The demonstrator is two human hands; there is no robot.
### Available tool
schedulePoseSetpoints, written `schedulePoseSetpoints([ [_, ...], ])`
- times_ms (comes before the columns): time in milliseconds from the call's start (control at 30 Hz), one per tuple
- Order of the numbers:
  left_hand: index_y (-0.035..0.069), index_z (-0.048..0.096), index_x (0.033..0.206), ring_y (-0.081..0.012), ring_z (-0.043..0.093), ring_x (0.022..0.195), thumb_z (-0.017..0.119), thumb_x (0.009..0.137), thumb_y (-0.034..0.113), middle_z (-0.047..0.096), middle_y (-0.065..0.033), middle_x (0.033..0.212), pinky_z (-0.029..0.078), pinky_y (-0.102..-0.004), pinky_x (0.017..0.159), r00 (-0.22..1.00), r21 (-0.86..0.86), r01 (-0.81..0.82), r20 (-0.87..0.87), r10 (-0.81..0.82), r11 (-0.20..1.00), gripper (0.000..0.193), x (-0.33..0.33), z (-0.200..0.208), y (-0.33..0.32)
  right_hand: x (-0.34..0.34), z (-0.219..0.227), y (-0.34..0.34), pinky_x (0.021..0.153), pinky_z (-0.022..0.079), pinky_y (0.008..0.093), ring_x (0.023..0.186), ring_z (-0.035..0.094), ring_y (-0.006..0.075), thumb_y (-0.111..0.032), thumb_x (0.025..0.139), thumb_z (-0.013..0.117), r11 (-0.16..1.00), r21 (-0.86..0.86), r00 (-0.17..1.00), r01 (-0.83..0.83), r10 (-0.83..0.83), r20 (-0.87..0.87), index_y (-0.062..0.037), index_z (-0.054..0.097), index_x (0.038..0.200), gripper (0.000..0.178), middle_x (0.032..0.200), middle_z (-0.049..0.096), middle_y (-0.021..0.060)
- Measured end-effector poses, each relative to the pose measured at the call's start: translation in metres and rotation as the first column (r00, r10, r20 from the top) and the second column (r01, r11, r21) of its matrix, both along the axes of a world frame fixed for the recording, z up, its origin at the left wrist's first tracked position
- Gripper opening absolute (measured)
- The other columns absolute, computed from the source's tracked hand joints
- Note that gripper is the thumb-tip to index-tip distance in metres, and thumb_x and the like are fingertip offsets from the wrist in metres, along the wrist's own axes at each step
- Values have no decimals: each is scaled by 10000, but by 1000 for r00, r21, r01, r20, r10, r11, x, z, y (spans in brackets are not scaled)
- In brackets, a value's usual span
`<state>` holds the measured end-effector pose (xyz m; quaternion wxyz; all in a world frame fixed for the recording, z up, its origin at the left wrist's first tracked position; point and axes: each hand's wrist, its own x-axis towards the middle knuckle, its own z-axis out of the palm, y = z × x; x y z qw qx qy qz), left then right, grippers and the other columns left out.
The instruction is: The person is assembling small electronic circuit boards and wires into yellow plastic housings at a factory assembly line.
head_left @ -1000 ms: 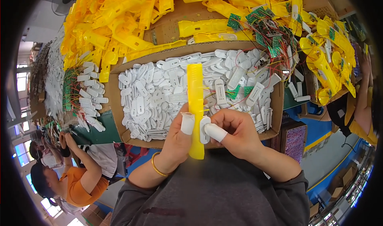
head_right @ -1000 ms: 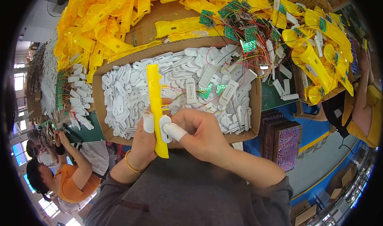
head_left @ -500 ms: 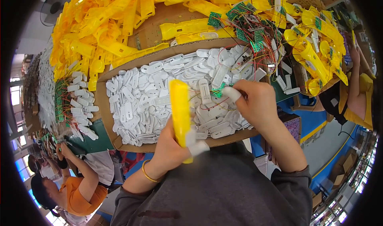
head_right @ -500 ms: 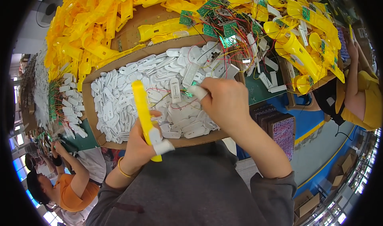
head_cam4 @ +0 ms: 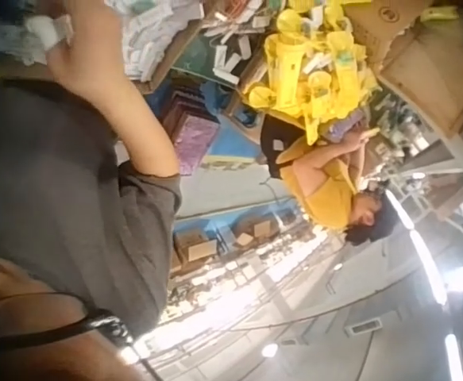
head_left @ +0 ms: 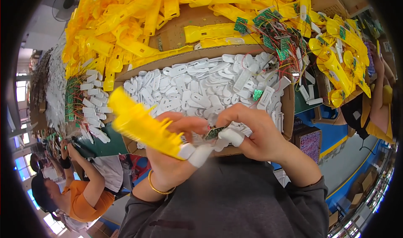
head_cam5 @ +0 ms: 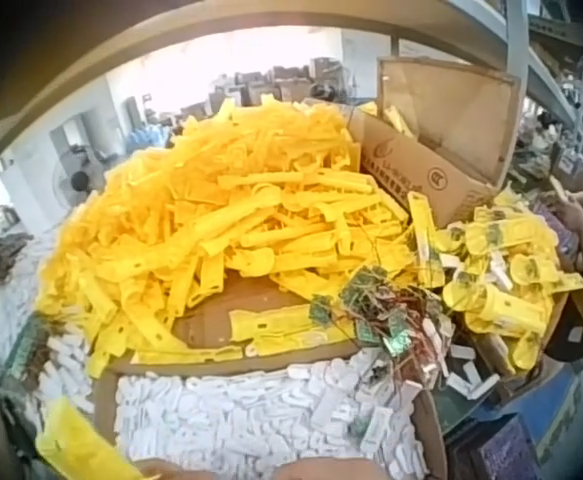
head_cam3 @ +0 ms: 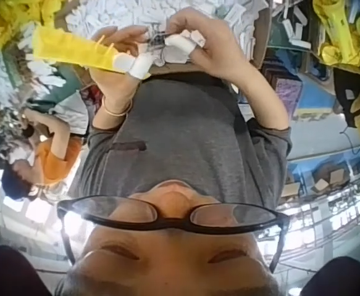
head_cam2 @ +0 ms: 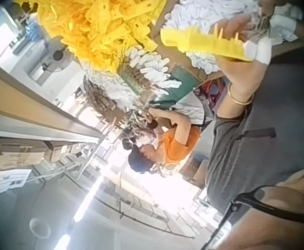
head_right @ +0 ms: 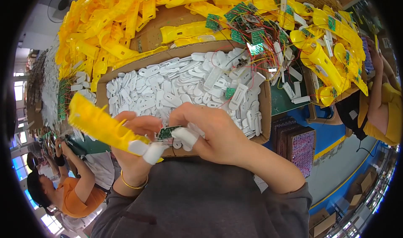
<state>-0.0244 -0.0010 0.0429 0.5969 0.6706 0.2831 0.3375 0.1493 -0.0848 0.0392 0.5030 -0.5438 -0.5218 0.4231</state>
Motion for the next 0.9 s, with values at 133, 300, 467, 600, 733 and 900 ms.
schedulePoseSetpoints([
  [133,21,371,1181,-101,568,806,707,666,-26,613,-85,969,459,-224,687,1000,-250,-2,28,9,968,617,0,-5,0,-4,-10,7,667,471,305,741,595,251,85,623,599,965,259,991,-50,16,133,-17,593,1058,447,878,604,103],
  [300,17,362,1160,-132,595,834,686,687,-53,616,-101,974,486,-260,726,998,-331,-29,39,44,943,578,5,-13,0,-18,-25,4,559,455,275,673,579,216,101,606,608,912,393,893,113,-267,363,-20,612,1072,481,821,589,92],
  [467,17,367,1136,-155,611,813,663,703,-68,624,-136,979,488,-271,708,987,-555,-55,98,131,830,532,16,-4,-3,-10,-25,-1,507,436,272,624,555,199,95,600,622,904,361,798,231,-388,461,-17,633,1037,451,773,572,87],
  [600,26,371,1130,-150,607,792,649,710,-74,627,-116,913,484,-266,701,990,-539,-73,64,127,839,513,20,-15,2,-11,-24,-2,495,429,291,580,536,201,82,615,636,902,376,777,211,-388,496,-9,629,1025,420,731,562,82],
  [733,39,380,1138,-150,595,768,606,745,-64,594,-90,883,480,-267,699,996,-538,-55,31,85,841,464,18,-20,4,-8,-21,-5,493,422,286,597,541,197,55,621,677,874,444,780,198,-415,468,-2,625,1001,388,719,574,74],
  [900,35,383,1238,-178,565,865,440,920,430,515,-82,1098,481,-321,736,947,-906,143,243,211,399,511,23,-19,3,-6,-11,-1,530,415,281,613,536,191,-24,592,752,887,423,865,187,-352,357,-20,630,968,396,706,583,50],
])
